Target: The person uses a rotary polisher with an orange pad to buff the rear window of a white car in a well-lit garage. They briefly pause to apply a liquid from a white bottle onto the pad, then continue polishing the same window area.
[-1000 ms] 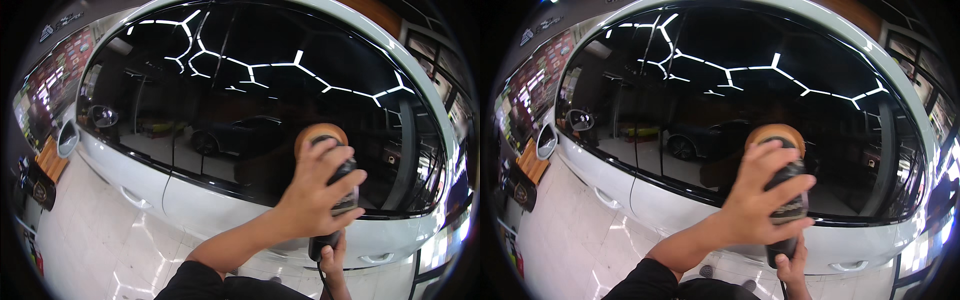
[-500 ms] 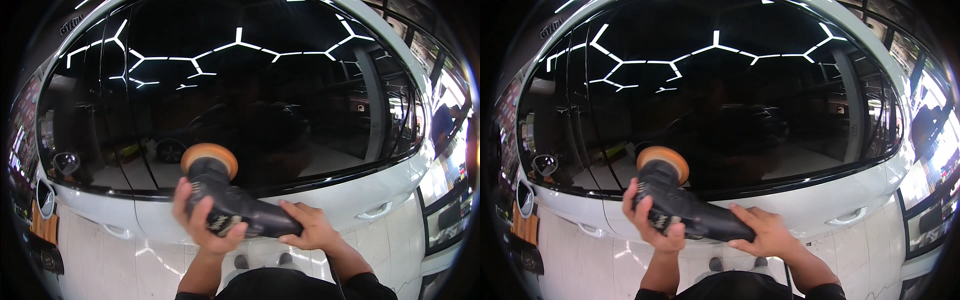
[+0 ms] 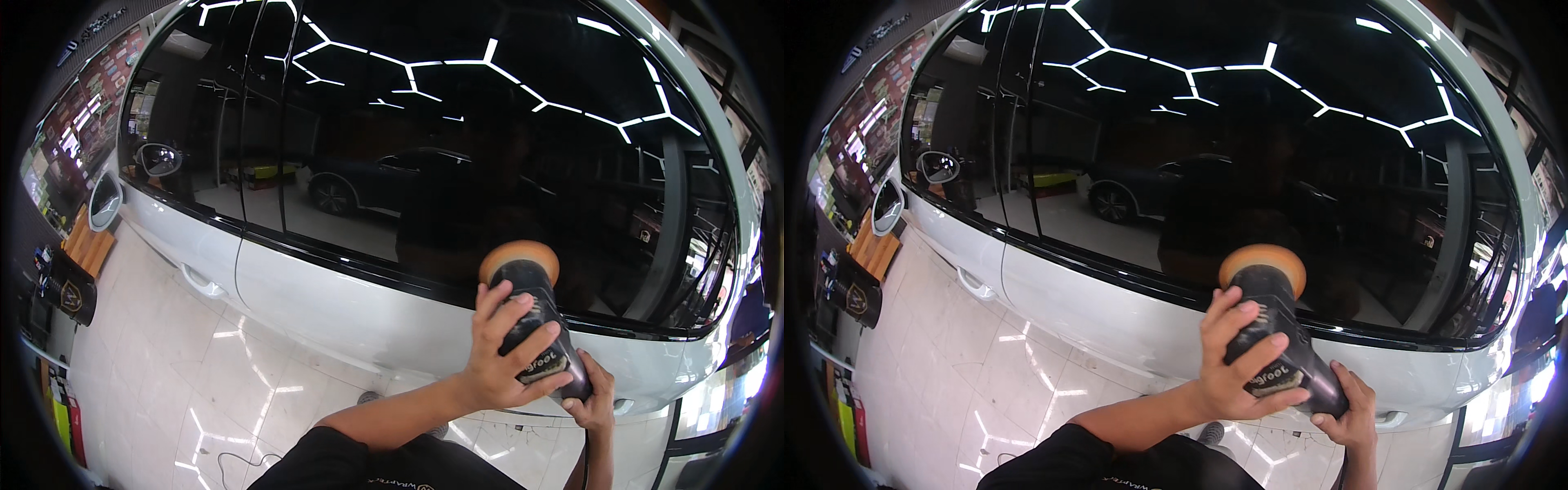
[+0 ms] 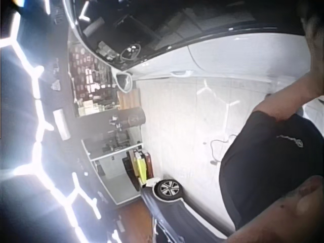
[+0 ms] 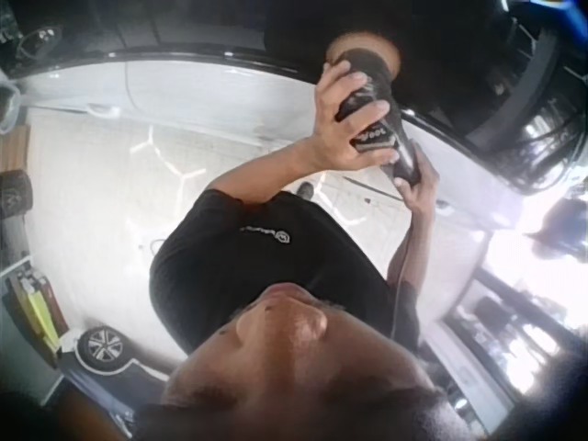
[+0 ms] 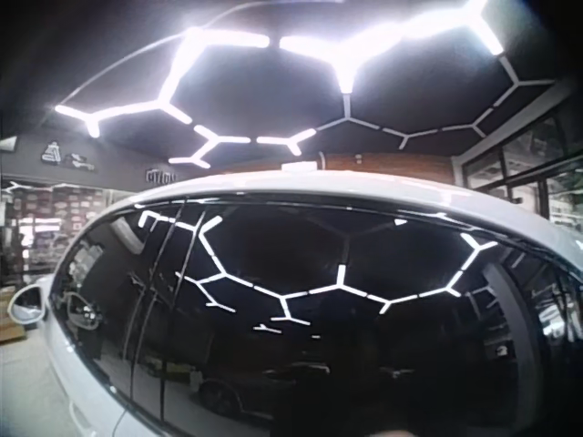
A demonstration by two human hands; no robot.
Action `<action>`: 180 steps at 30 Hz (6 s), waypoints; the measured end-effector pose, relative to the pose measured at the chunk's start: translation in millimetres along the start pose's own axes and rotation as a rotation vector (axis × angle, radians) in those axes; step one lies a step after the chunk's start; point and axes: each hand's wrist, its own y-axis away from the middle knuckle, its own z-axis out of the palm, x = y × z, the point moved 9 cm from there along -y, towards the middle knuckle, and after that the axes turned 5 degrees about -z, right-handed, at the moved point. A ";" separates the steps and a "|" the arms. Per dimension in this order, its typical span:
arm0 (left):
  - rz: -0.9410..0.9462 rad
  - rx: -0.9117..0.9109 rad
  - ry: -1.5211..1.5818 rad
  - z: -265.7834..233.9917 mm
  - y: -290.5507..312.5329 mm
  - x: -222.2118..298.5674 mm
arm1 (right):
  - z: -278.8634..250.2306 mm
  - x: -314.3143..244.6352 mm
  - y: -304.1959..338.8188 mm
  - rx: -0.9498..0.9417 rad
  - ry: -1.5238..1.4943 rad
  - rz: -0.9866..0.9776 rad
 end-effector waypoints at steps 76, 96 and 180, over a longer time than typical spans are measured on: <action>0.087 -0.013 -0.174 261.3 53.7 133.4 | -249.1 139.2 96.1 -0.055 0.071 -0.059; 0.229 -0.014 -0.179 291.2 -30.1 176.6 | -292.5 136.6 67.9 0.027 -0.120 -0.149; 0.096 0.216 -0.311 -154.6 -47.3 -63.2 | 83.5 -124.8 -118.3 -0.228 0.098 -0.186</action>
